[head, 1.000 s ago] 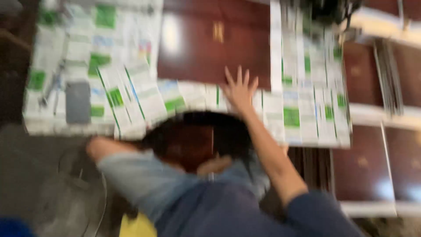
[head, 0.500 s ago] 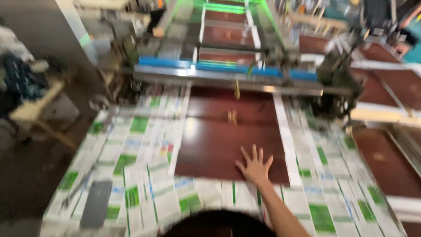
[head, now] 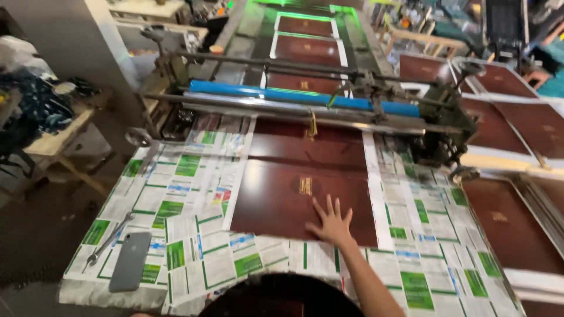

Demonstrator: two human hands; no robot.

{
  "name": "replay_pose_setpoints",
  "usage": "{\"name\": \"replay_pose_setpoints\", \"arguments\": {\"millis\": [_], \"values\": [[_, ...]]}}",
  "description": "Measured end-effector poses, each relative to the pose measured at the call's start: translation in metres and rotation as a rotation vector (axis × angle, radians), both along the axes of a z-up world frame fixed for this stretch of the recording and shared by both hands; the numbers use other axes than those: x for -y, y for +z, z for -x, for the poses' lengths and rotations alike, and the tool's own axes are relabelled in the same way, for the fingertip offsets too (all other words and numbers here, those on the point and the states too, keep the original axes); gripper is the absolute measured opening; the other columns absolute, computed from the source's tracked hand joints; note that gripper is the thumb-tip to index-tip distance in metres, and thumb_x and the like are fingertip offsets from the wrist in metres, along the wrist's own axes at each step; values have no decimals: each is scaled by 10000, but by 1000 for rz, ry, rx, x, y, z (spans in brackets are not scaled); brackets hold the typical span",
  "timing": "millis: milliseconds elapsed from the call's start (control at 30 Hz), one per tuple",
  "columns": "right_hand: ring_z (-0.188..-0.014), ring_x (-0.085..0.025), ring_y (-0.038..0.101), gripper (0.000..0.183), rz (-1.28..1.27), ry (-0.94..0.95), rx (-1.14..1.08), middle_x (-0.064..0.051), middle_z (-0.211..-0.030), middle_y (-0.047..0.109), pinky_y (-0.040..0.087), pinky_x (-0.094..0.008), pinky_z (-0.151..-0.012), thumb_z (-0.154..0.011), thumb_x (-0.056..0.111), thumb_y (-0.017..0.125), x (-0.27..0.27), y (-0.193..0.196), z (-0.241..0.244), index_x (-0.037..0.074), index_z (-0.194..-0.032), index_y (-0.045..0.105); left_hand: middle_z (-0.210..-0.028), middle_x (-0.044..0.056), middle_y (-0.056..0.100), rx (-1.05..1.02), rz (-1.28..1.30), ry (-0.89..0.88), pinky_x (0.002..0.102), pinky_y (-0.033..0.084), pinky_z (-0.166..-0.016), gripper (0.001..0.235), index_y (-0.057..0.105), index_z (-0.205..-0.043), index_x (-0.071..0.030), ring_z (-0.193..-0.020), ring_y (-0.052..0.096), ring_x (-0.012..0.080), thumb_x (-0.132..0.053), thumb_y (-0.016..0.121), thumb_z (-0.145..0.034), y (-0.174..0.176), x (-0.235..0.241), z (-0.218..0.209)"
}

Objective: The person feeds printed cover sheets into a finishing machine for lamination or gluing.

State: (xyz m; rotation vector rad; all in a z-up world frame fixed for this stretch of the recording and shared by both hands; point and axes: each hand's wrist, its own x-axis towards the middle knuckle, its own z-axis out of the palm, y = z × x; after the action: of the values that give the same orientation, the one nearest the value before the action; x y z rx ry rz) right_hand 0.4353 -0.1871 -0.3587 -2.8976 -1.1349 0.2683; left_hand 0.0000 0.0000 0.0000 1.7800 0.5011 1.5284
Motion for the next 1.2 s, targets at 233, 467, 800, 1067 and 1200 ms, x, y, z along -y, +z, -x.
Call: {"name": "replay_pose_setpoints", "arguments": {"millis": [233,467,800,1067,1200], "values": [[-1550,-435,135,1000,67,170,157,-225,-1679,147,122,-713,-1183,-858,849,495,15,-2,7,325,-1642,164,-1105,67,711,66,95,12,367,492,-786,303,676,-1180,-9,-930,631,195,-222,512,-1039,-294,-1,-140],[-1428,-482,348,1041,167,379,292,-283,-1577,302,293,-615,-1139,-844,833,508,18,11,16,160,-1594,247,-1168,94,691,-538,-430,-393,483,466,-955,319,684,-1160,-83,-1103,644,312,-208,718,-869,-384,21,-178],[-1198,-241,671,427,-82,272,478,-55,-1290,718,423,-494,-1117,-1009,127,503,25,83,38,212,-1424,559,-1502,183,459,-650,-637,-297,606,328,-1115,637,515,-1452,-141,-1338,484,394,-428,701,-913,-379,28,-174],[-1513,-288,330,821,-62,122,503,-20,-1638,399,202,-656,-1174,-857,30,503,29,-15,57,315,-1608,331,-1569,186,400,-942,-436,-241,642,236,-1176,785,459,-1527,-183,-1419,411,415,-574,646,-871,-372,31,-180],[-1533,-479,119,700,14,12,137,-119,-1703,134,99,-773,-1129,-1001,588,434,27,-2,80,405,-1619,162,-1541,200,426,-1062,-299,-298,624,226,-1199,763,492,-1508,-189,-1425,396,411,-608,642,-889,-371,27,-182]]}}
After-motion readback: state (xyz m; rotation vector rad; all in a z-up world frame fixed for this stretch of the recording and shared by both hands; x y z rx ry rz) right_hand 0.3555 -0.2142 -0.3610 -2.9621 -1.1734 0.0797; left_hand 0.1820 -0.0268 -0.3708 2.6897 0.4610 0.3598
